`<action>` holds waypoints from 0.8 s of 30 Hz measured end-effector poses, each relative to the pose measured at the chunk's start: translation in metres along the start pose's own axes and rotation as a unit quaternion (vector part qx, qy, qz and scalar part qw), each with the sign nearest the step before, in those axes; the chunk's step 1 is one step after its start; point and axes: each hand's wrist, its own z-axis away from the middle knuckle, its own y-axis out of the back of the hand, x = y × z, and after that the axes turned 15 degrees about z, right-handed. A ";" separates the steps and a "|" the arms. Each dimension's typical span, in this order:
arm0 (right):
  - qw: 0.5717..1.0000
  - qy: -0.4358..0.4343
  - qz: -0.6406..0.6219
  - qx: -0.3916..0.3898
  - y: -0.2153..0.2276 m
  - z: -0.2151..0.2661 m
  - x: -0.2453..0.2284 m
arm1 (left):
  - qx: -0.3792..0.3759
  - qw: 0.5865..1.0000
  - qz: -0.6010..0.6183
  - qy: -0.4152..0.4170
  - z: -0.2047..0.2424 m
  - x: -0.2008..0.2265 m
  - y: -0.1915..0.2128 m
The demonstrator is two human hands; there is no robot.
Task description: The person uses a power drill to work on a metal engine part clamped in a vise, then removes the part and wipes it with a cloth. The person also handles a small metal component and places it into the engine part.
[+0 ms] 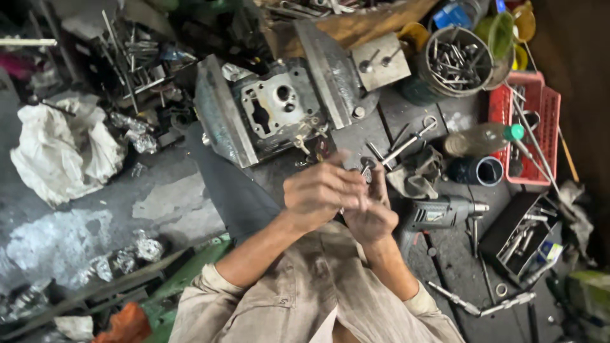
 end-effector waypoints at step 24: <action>0.478 0.347 0.804 -0.064 -0.145 -0.174 0.002 | 0.077 0.857 -0.483 0.161 -0.046 0.003 0.144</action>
